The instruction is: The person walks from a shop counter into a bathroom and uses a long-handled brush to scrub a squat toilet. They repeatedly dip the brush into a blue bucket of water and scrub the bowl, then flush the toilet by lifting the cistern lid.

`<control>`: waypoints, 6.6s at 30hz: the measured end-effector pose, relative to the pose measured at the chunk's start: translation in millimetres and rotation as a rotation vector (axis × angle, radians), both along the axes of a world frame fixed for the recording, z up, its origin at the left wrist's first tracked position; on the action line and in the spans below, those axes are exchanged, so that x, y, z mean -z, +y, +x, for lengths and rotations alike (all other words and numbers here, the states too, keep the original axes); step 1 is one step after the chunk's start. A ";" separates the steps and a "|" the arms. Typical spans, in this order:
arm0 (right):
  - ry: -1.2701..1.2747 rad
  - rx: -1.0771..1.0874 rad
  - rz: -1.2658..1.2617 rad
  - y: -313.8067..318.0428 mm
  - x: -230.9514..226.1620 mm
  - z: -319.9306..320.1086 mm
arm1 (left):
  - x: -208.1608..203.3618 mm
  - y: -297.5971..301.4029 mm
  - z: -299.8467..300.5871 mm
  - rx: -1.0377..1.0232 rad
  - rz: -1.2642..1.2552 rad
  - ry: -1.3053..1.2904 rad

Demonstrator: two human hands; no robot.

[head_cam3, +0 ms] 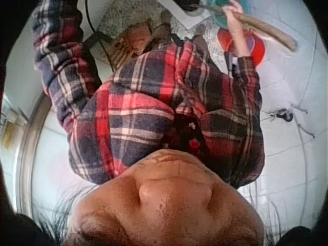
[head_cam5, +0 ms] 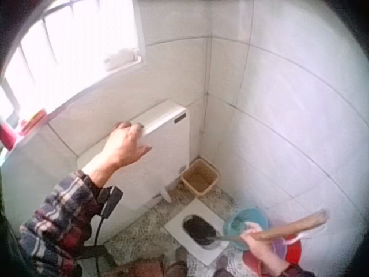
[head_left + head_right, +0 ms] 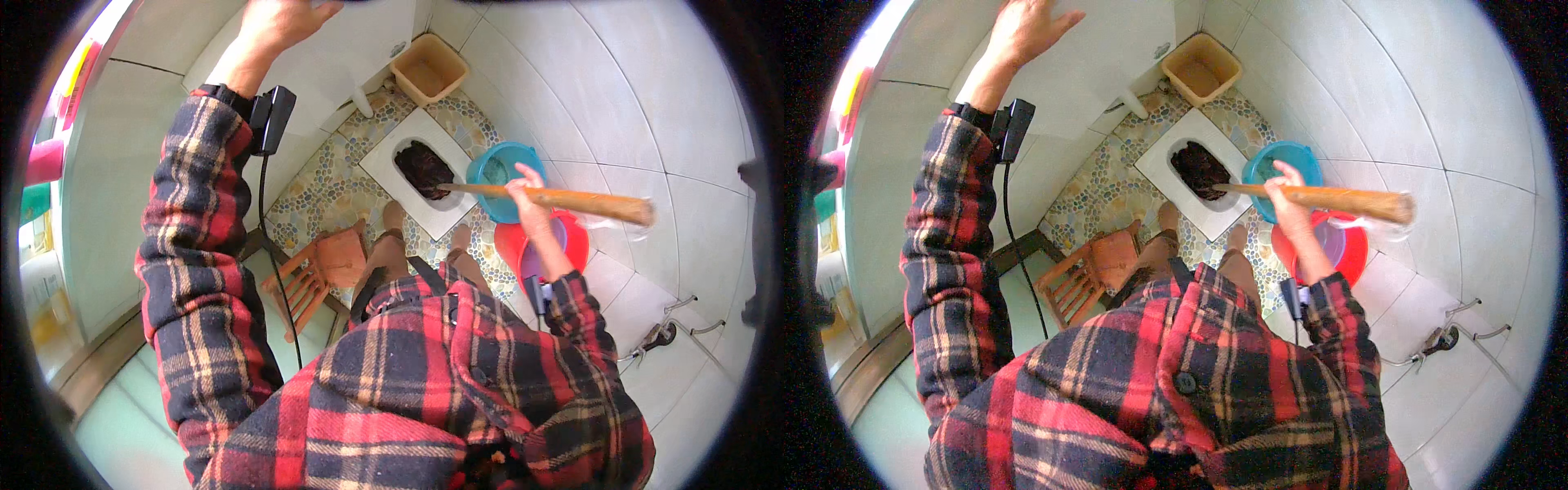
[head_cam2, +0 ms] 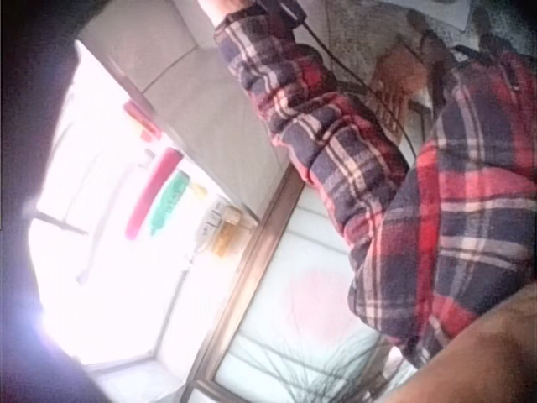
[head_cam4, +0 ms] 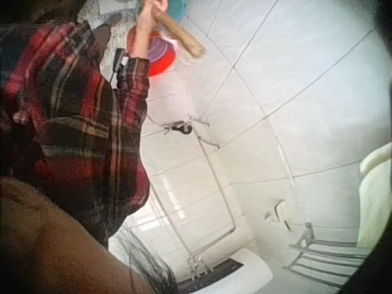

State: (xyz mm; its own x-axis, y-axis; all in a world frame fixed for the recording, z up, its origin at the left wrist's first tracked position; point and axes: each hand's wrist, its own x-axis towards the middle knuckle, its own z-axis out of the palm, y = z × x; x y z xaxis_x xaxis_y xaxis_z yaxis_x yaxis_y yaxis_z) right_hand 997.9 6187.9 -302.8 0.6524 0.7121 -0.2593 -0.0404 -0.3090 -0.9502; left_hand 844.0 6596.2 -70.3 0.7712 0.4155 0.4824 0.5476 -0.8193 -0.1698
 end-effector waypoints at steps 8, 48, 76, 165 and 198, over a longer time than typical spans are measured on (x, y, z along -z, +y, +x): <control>-0.077 -0.153 0.331 -12.2 -211.4 31.3 | -14.8 3.6 -2.8 -0.087 -0.181 -0.016; 0.153 -0.840 0.858 -12.5 -259.2 62.7 | 122.9 -224.9 -143.2 -0.142 -0.812 -0.407; 0.083 -0.813 0.647 114.4 -298.1 120.4 | 140.4 -274.5 -208.7 -0.573 -1.102 -0.629; -0.069 -0.363 0.506 175.0 -108.5 101.3 | 160.3 -251.8 -222.5 -0.577 -1.300 -0.808; 0.104 -0.235 0.021 166.3 43.3 61.1 | 158.5 -235.1 -226.3 -0.654 -1.411 -0.882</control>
State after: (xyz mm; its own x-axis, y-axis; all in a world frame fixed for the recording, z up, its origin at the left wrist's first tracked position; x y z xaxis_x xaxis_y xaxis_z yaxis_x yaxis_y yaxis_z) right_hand 1059.0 6354.2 -346.0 0.4395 0.8467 -0.3000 -0.0675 -0.3019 -0.9509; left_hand 617.7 6361.1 -228.7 0.0642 0.9397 -0.3360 0.3425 0.2955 0.8918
